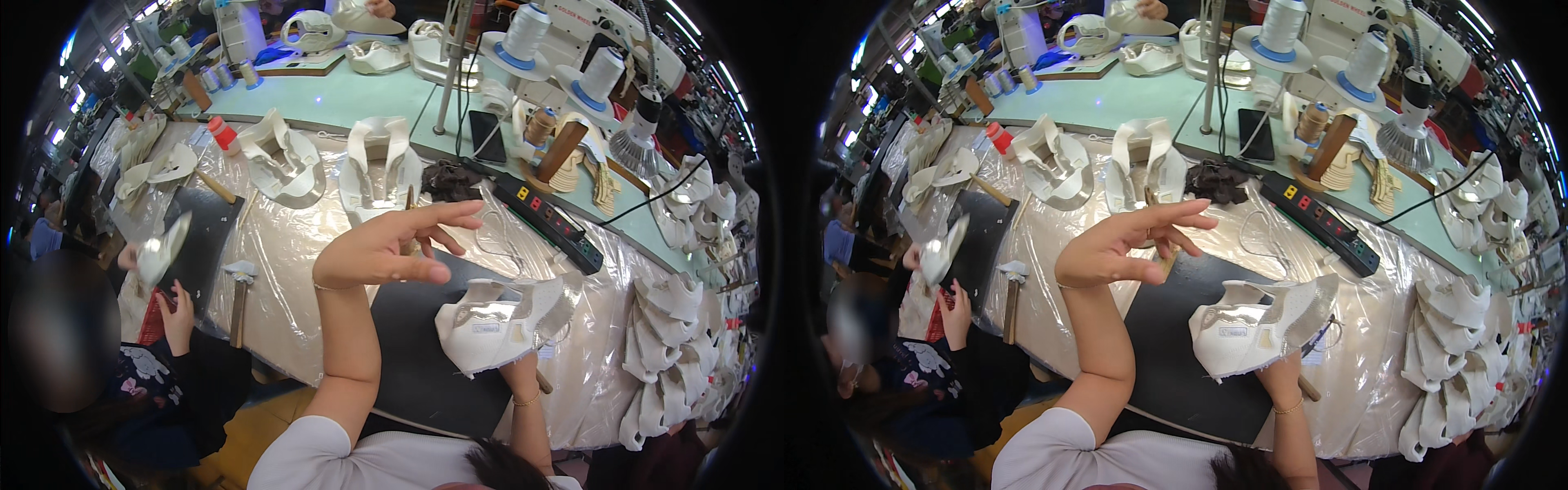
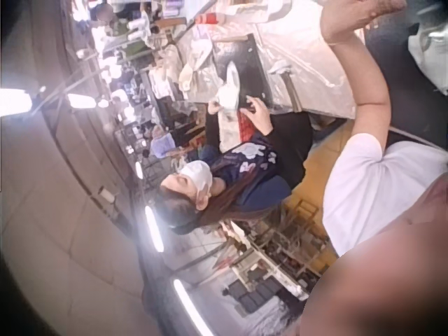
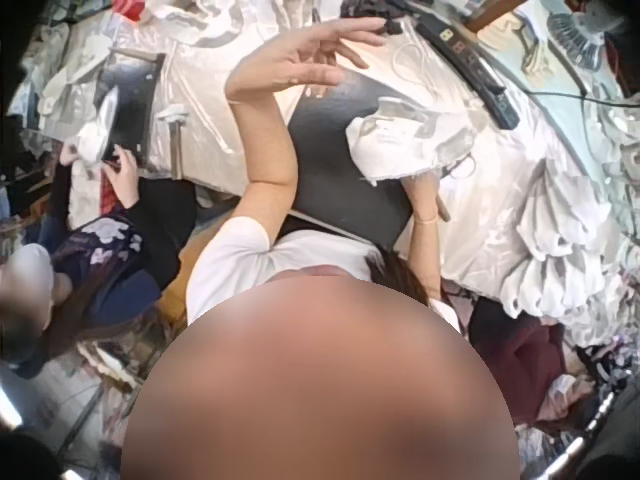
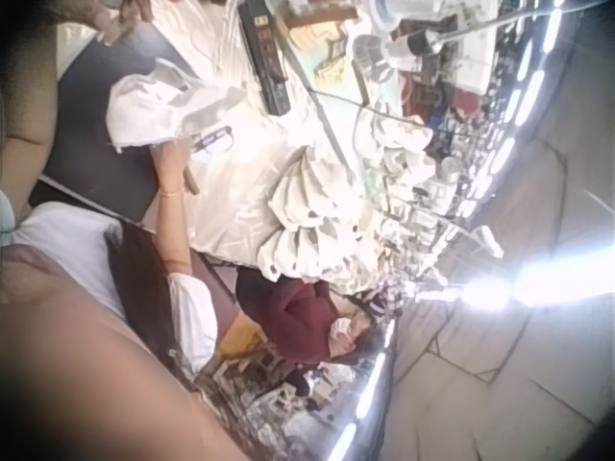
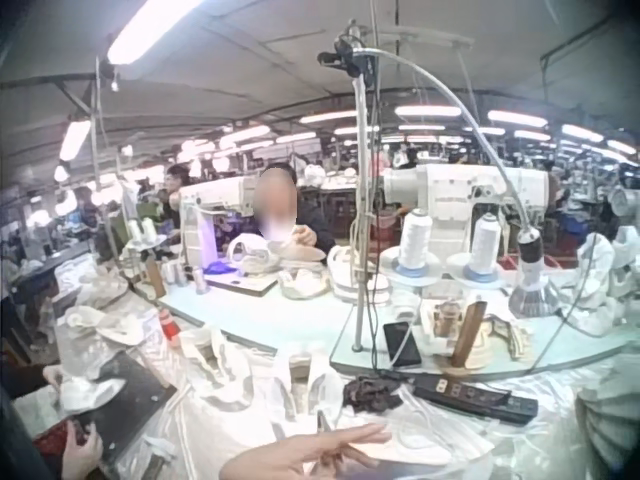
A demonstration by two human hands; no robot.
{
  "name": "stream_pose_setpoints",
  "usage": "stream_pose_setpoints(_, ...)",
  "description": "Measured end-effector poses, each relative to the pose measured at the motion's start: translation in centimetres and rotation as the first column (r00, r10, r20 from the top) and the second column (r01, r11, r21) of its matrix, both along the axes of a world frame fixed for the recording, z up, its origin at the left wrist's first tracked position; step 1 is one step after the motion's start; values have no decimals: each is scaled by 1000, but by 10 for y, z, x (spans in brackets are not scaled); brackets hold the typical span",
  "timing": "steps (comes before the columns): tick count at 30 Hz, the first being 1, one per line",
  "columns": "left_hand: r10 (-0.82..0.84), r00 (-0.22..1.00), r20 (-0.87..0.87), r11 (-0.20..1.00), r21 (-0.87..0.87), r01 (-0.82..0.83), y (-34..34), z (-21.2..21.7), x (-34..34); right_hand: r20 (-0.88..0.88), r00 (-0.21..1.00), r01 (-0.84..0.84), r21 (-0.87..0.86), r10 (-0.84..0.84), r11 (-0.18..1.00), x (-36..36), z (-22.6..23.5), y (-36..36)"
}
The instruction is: The person repeatedly picks up white shoe parts, places them on a wooden last, and uses a hammer to shape and smooth the edges. They inspect each part, rotate it, and continue hammering different sections before setting it aside.
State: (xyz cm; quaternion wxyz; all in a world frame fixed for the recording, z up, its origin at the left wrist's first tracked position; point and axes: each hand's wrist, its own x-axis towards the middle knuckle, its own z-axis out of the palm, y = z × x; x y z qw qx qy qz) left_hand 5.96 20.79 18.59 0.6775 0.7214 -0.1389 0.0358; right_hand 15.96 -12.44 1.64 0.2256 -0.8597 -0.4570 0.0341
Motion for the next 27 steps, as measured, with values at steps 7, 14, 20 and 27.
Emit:
stream_pose_setpoints(7, 122, 984, -127, 978, 186, -98, -12, -2, 13, 22, 1000, -6, 104, 3, 995, -1, 7, 5)
stream_pose_setpoints(14, 183, 976, -120, 956, 251, -148, -17, 2, 11, 25, 999, -26, 110, 24, 994, 0, 12, 8)
stream_pose_setpoints(20, 316, 948, 35, 768, 577, -277, -96, -9, 28, 6, 1000, -29, 102, 29, 994, 3, 12, 9)
stream_pose_setpoints(27, 279, 922, 267, 549, 743, -382, -163, -38, 28, -220, 976, 4, 49, 7, 999, 1, 1, -9)
